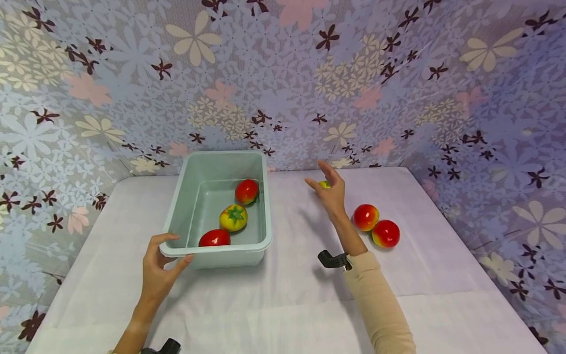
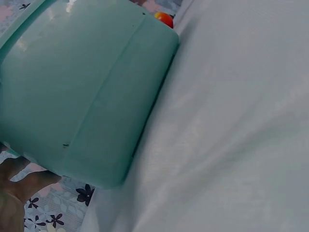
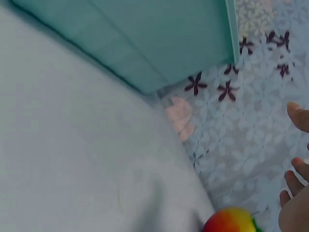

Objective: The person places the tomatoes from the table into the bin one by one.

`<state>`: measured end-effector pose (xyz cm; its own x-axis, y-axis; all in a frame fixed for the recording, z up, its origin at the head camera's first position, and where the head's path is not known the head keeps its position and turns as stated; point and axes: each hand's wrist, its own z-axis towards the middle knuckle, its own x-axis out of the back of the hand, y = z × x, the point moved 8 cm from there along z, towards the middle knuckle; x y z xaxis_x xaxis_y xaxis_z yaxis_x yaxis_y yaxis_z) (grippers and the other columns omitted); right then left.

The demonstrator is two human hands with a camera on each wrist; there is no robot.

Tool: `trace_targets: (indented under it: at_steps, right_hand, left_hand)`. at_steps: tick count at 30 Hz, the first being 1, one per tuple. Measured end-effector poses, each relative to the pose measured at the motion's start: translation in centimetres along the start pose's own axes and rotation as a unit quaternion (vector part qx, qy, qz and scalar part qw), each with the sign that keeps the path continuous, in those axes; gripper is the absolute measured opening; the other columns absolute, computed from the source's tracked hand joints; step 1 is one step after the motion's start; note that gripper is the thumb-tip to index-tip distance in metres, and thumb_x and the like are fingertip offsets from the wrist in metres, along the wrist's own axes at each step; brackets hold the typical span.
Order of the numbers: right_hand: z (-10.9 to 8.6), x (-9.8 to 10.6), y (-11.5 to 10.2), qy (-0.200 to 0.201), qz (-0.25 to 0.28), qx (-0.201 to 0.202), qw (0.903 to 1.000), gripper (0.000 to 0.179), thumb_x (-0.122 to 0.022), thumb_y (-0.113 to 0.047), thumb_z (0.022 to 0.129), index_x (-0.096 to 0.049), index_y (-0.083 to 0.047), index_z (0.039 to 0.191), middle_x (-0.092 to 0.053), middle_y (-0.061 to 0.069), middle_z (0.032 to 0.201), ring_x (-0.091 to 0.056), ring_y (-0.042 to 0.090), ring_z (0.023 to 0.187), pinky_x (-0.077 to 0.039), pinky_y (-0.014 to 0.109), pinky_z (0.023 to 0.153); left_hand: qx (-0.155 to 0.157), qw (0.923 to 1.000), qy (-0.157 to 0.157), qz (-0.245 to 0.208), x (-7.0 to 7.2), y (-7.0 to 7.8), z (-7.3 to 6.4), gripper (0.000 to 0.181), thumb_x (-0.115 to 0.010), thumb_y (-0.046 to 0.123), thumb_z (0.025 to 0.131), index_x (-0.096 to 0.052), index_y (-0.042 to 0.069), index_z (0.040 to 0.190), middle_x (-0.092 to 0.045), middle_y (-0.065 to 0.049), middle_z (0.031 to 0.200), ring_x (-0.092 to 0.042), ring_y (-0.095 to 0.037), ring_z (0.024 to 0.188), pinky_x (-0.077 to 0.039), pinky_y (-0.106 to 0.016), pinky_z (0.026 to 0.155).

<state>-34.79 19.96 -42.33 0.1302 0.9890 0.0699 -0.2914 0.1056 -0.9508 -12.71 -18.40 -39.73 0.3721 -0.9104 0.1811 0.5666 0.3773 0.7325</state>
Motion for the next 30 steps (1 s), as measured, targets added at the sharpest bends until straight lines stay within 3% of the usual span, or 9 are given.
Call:
trace_targets:
  at_steps: [4,8,11,14,19,23,26,30]
  right_hand:
    - [0.1,1.2,1.6,0.030,-0.002,-0.040,0.9987,0.062,-0.076,-0.011,0.085,-0.049,-0.007,0.141,-0.047,0.011,0.149,-0.039,0.020,0.140,-0.025,0.038,0.118]
    - [0.0,2.2,3.0,0.047,-0.043,-0.080,0.9948,0.065,-0.075,-0.012,0.085,-0.047,-0.012,0.144,-0.044,0.007,0.151,-0.035,0.019,0.143,-0.023,0.035,0.118]
    - [-0.1,2.7,3.9,0.060,-0.081,-0.099,0.9900,0.066,-0.077,-0.016,0.085,-0.048,-0.016,0.144,-0.042,0.004,0.153,-0.031,0.019,0.145,-0.019,0.036,0.120]
    - [0.0,3.0,4.6,0.073,-0.102,-0.107,0.9863,0.068,-0.078,-0.017,0.083,-0.048,-0.018,0.144,-0.039,0.003,0.155,-0.026,0.021,0.147,-0.016,0.038,0.121]
    - [-0.1,3.5,5.4,0.099,-0.122,-0.126,0.9796,0.072,-0.079,-0.015,0.082,-0.044,-0.018,0.146,-0.031,0.007,0.158,-0.020,0.026,0.148,-0.014,0.044,0.121]
    - [-0.3,4.0,6.2,0.115,-0.120,-0.149,0.9748,0.077,-0.078,-0.011,0.082,-0.040,-0.019,0.149,-0.029,0.008,0.160,-0.019,0.027,0.148,-0.012,0.044,0.121]
    - [-0.4,4.0,6.7,0.112,-0.105,-0.156,0.9757,0.080,-0.077,-0.006,0.082,-0.037,-0.015,0.150,-0.027,0.009,0.160,-0.019,0.026,0.149,-0.013,0.041,0.121]
    - [-0.5,3.8,7.4,0.096,-0.083,-0.170,0.9772,0.080,-0.075,-0.003,0.083,-0.033,-0.009,0.151,-0.031,0.011,0.158,-0.028,0.025,0.146,-0.020,0.037,0.119]
  left_hand:
    - [0.032,0.9994,-0.015,0.006,-0.1,-2.2,-0.5,0.052,-0.077,-0.018,0.061,-0.055,-0.011,0.108,-0.053,0.025,0.111,-0.054,0.007,0.088,-0.050,-0.013,0.063]
    - [0.052,0.9984,-0.020,-0.006,-0.2,-3.9,-1.0,0.053,-0.080,-0.014,0.063,-0.056,-0.007,0.110,-0.059,0.008,0.108,-0.054,0.003,0.087,-0.051,-0.018,0.063]
    - [0.052,0.9984,-0.018,-0.016,-0.2,-4.1,-1.1,0.053,-0.081,-0.011,0.065,-0.057,-0.005,0.111,-0.059,-0.008,0.107,-0.056,-0.002,0.088,-0.051,-0.019,0.064]
    - [0.057,0.9980,-0.019,-0.017,0.0,-4.1,-1.1,0.053,-0.081,-0.010,0.066,-0.057,-0.002,0.112,-0.058,-0.013,0.108,-0.057,-0.006,0.090,-0.051,-0.019,0.066]
    - [0.071,0.9972,-0.022,-0.012,0.0,-4.2,-1.2,0.053,-0.081,-0.011,0.066,-0.056,-0.002,0.113,-0.058,-0.008,0.109,-0.058,-0.006,0.091,-0.051,-0.020,0.067]
    - [0.072,0.9973,-0.016,-0.007,0.0,-4.5,-1.3,0.055,-0.080,-0.014,0.063,-0.056,-0.004,0.111,-0.058,-0.010,0.108,-0.058,-0.004,0.091,-0.051,-0.020,0.066]
    - [0.066,0.9978,-0.009,-0.006,-0.1,-4.5,-1.2,0.055,-0.078,-0.017,0.061,-0.055,-0.007,0.109,-0.058,-0.016,0.106,-0.058,-0.002,0.091,-0.051,-0.019,0.067]
    - [0.061,0.9981,-0.008,-0.010,0.0,-4.4,-1.2,0.055,-0.078,-0.017,0.061,-0.055,-0.006,0.110,-0.058,-0.015,0.106,-0.058,-0.002,0.093,-0.051,-0.017,0.067]
